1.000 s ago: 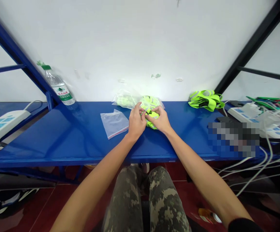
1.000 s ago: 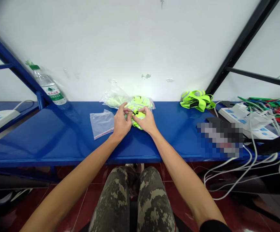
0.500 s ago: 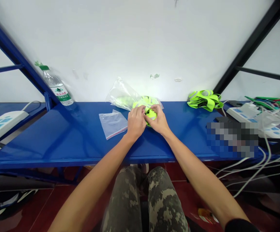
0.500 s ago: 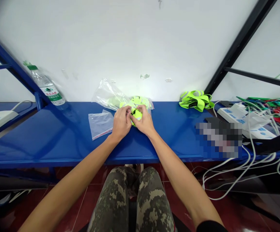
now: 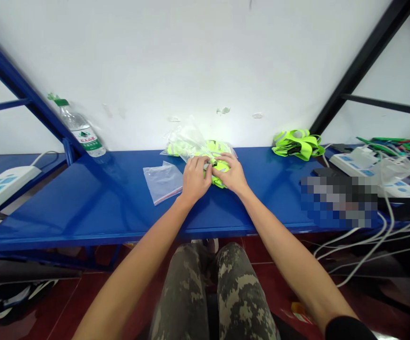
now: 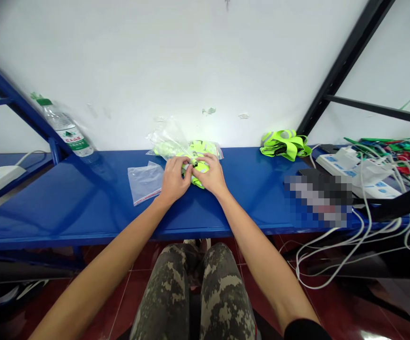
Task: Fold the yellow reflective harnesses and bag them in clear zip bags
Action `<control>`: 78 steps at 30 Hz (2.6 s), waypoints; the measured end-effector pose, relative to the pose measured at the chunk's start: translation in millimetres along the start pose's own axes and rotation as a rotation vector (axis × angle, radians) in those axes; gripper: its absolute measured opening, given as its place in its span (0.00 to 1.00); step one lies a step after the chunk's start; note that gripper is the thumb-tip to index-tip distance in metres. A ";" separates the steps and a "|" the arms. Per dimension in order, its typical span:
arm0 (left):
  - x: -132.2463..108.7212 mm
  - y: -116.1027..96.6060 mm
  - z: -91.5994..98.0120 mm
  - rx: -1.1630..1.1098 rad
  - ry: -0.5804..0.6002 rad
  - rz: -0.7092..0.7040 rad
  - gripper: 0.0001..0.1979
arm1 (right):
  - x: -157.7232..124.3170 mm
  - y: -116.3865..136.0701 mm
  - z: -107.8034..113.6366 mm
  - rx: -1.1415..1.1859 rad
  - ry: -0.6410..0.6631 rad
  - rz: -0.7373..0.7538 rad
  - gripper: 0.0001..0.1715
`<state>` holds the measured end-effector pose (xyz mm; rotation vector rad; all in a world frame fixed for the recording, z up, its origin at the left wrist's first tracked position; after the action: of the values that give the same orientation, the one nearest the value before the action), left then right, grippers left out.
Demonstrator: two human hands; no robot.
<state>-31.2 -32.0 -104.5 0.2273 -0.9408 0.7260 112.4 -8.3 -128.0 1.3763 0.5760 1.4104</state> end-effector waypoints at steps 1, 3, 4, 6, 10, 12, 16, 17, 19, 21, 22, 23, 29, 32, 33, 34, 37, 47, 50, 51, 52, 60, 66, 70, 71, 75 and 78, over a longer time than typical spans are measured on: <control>-0.5 0.9 0.9 -0.005 -0.011 0.016 0.11 | 1.8 -3.3 -0.5 0.037 0.011 -0.039 0.20; -1.8 2.3 2.8 -0.008 -0.031 0.047 0.17 | 5.6 -10.2 1.7 0.155 -0.011 -0.129 0.22; -2.4 2.5 3.1 -0.014 -0.035 0.054 0.21 | 7.4 -14.1 4.8 0.240 -0.048 -0.181 0.24; -3.4 2.1 1.0 -0.054 -0.022 0.041 0.27 | 9.8 -22.2 11.1 0.430 -0.120 -0.300 0.28; -5.2 3.0 -8.6 -0.192 0.031 0.013 0.31 | 10.7 -28.7 15.2 0.658 -0.137 -0.481 0.30; -5.5 3.8 -10.0 -0.210 0.029 0.021 0.29 | 10.1 -26.6 16.5 0.677 -0.146 -0.499 0.29; -4.3 -2.9 -5.6 -0.197 -0.008 -0.009 0.29 | 7.9 -24.8 16.1 0.712 -0.182 -0.521 0.28; -4.0 -5.4 -5.6 -0.207 -0.004 -0.022 0.31 | 7.3 -25.4 16.1 0.716 -0.195 -0.530 0.28; -4.3 -8.3 -7.9 -0.236 0.013 -0.026 0.33 | 6.5 -27.2 16.6 0.708 -0.221 -0.541 0.27; -5.4 -7.5 -11.6 -0.243 0.021 0.001 0.31 | 6.4 -28.3 17.0 0.682 -0.231 -0.535 0.26; -6.1 -6.6 -13.4 -0.237 0.023 0.015 0.30 | 6.5 -28.8 16.9 0.665 -0.228 -0.532 0.26; -6.8 -5.8 -15.3 -0.229 0.026 0.024 0.29 | 6.6 -29.3 16.5 0.646 -0.223 -0.529 0.26; -7.7 -9.6 -18.7 -0.177 0.063 0.021 0.23 | 7.0 -29.4 14.4 0.502 -0.215 -0.457 0.25; -5.7 -18.8 -13.7 -0.164 0.061 -0.026 0.25 | 7.4 -30.7 14.6 0.426 -0.237 -0.432 0.24; -4.9 -22.8 -12.6 -0.173 0.064 -0.056 0.26 | 7.0 -32.6 14.9 0.418 -0.251 -0.450 0.23; -4.2 -26.5 -12.0 -0.178 0.071 -0.088 0.29 | 6.3 -34.7 15.0 0.418 -0.264 -0.476 0.22; -3.5 -30.4 -13.9 -0.124 0.098 -0.130 0.37 | 4.1 -38.1 13.6 0.454 -0.266 -0.534 0.21; -6.0 -10.0 -23.3 -0.106 0.092 -0.058 0.29 | 4.9 -37.3 1.8 0.442 -0.123 -0.516 0.22; -5.1 -12.9 -25.0 -0.032 0.144 -0.053 0.26 | 4.4 -37.0 3.8 0.412 -0.150 -0.495 0.23; -4.5 -14.2 -25.4 0.005 0.161 -0.043 0.25 | 4.3 -36.5 3.9 0.397 -0.147 -0.482 0.23; -3.5 -15.1 -26.2 0.042 0.177 -0.030 0.25 | 4.3 -35.8 3.8 0.380 -0.141 -0.465 0.24; 11.4 -10.8 -43.9 0.121 0.255 -0.015 0.28 | 6.2 -46.0 6.3 0.278 -0.253 -0.471 0.25; 9.2 -29.8 -30.6 -0.110 0.166 -0.207 0.35 | 5.5 -57.6 17.5 0.259 -0.340 -0.577 0.12; 8.1 -27.7 -29.7 -0.087 0.179 -0.204 0.29 | 3.7 -55.3 18.6 0.352 -0.316 -0.622 0.09; 8.4 -25.8 -30.7 -0.075 0.178 -0.203 0.27 | 3.1 -53.2 17.0 0.377 -0.294 -0.633 0.08; 9.0 -17.3 -33.4 -0.022 0.152 -0.181 0.26 | -1.3 -43.5 9.2 0.401 -0.193 -0.688 0.08; 8.7 -13.3 -33.0 0.009 0.138 -0.160 0.24 | -1.9 -36.5 7.2 0.391 -0.152 -0.646 0.12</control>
<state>2.4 -22.1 -115.1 0.2545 -0.7788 0.5907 130.9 0.5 -159.1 1.4022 1.1178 0.6874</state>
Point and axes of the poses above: each hand's wrist, its own x-axis towards the middle knuckle, its own z-axis out of the back of the hand, y = z × x, the point moved 6 cm from there along x, towards the middle knuckle, and after that the axes turned 11 degrees about -z, right-handed, at the moved point
